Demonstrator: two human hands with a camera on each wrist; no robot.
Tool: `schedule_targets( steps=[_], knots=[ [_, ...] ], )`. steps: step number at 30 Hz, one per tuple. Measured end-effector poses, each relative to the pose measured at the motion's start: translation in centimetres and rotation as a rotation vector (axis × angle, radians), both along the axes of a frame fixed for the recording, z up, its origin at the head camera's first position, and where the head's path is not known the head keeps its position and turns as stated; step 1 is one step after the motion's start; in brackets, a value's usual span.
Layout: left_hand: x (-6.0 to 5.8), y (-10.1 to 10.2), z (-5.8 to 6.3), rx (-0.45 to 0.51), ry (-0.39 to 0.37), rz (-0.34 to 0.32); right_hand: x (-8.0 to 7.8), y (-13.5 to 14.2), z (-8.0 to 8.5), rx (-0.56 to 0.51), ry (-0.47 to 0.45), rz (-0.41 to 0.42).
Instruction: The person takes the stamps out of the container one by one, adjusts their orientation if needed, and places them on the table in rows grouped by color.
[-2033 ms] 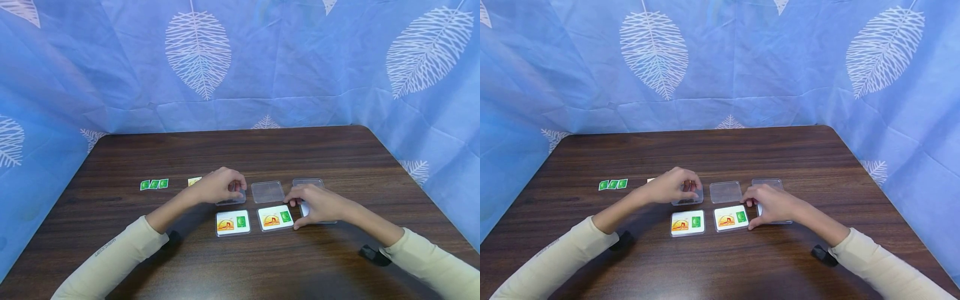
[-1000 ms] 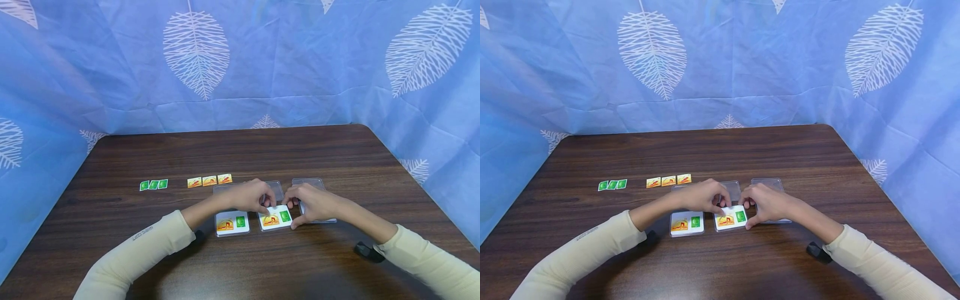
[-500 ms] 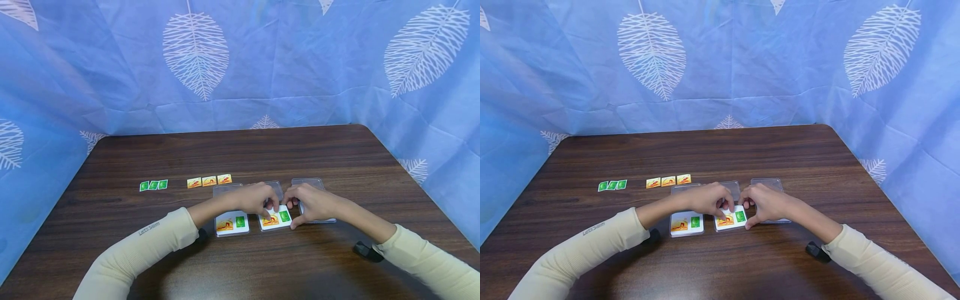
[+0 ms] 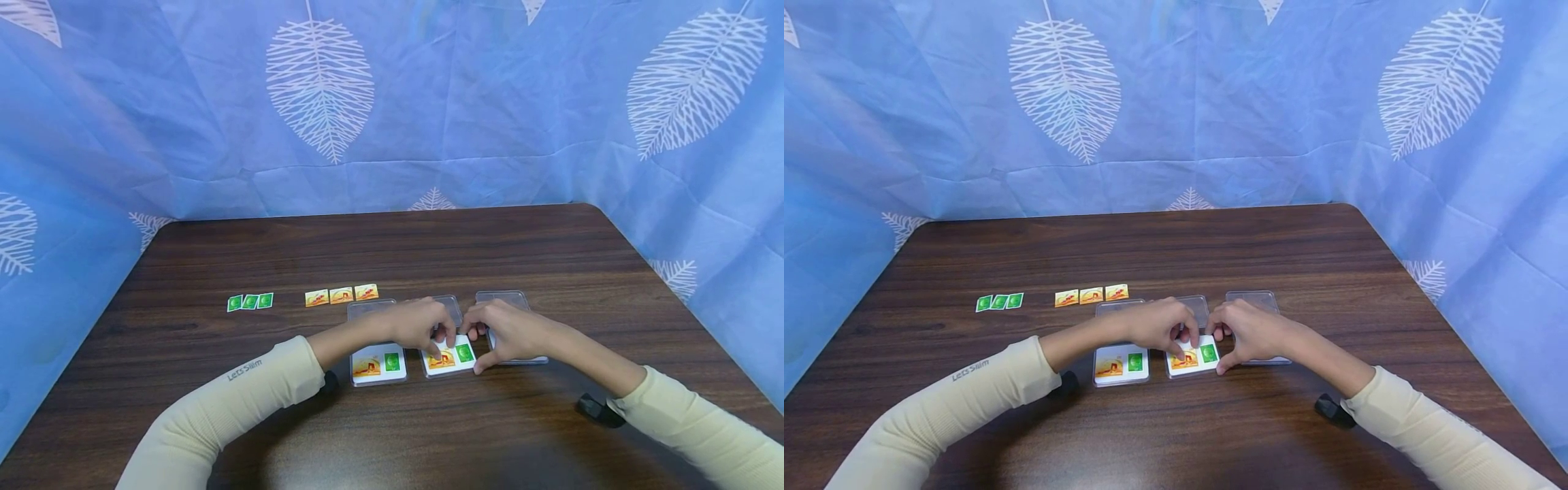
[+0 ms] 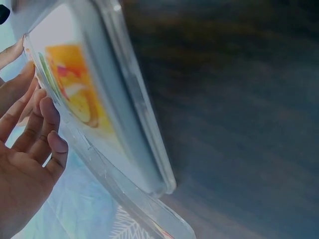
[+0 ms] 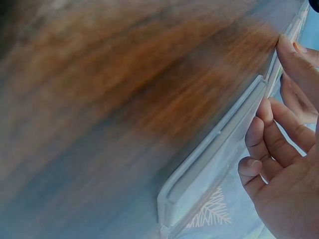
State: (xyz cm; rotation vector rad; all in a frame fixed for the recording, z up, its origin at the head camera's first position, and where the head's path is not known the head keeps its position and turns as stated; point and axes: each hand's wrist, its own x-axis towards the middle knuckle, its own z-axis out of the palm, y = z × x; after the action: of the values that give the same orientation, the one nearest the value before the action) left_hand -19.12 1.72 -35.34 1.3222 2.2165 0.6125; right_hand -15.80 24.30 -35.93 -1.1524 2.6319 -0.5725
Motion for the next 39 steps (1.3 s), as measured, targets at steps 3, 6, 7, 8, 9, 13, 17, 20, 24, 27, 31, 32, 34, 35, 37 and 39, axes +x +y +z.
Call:
schedule_targets(
  steps=[3, 6, 7, 8, 9, 13, 17, 20, 24, 27, 31, 32, 34, 35, 37, 39],
  knots=[
    [-0.03, 0.03, -0.1, -0.001, -0.007, 0.002, 0.01, 0.04, -0.1, -0.002, 0.008, 0.003],
    [-0.03, 0.05, -0.09, 0.0, -0.008, 0.002, 0.02, 0.06, -0.16, 0.003, 0.007, -0.001],
    [-0.04, 0.06, -0.09, -0.001, -0.008, 0.001, 0.02, 0.08, -0.15, 0.004, 0.008, -0.001],
    [-0.04, 0.09, -0.1, -0.002, -0.006, -0.001, 0.03, 0.09, -0.14, 0.006, 0.009, 0.0],
    [-0.04, 0.11, -0.09, -0.003, -0.003, -0.003, 0.04, 0.09, -0.11, 0.008, 0.01, 0.0],
    [-0.01, 0.22, 0.01, -0.012, 0.008, -0.014, 0.06, 0.11, -0.02, 0.019, 0.009, -0.006],
    [0.04, 0.24, 0.11, -0.014, 0.011, -0.023, 0.07, 0.08, -0.05, 0.019, 0.018, -0.002],
    [0.05, 0.21, 0.13, -0.005, 0.002, -0.029, 0.06, 0.09, -0.13, 0.008, 0.023, 0.002],
    [0.03, 0.23, 0.08, 0.013, -0.013, -0.034, 0.08, 0.05, -0.15, -0.004, 0.012, 0.003],
    [0.01, 0.26, 0.02, 0.02, -0.017, -0.035, 0.09, 0.02, -0.11, 0.0, -0.006, -0.006],
    [-0.01, 0.29, 0.02, 0.022, -0.02, -0.035, 0.09, 0.03, -0.01, 0.01, -0.023, -0.021],
    [-0.01, 0.29, 0.03, 0.023, -0.022, -0.036, 0.08, 0.04, -0.01, 0.01, -0.025, -0.02],
    [-0.02, 0.28, 0.05, 0.028, -0.031, -0.039, 0.07, 0.05, 0.01, 0.009, -0.026, -0.022],
    [-0.03, 0.26, 0.06, 0.032, -0.036, -0.041, 0.07, 0.05, -0.01, 0.008, -0.027, -0.023],
    [-0.06, 0.2, 0.08, 0.042, -0.046, -0.047, 0.07, 0.05, -0.03, 0.006, -0.027, -0.024],
    [-0.09, 0.13, 0.12, 0.053, -0.059, -0.051, 0.09, 0.05, -0.07, 0.002, -0.025, -0.024]
  ],
)
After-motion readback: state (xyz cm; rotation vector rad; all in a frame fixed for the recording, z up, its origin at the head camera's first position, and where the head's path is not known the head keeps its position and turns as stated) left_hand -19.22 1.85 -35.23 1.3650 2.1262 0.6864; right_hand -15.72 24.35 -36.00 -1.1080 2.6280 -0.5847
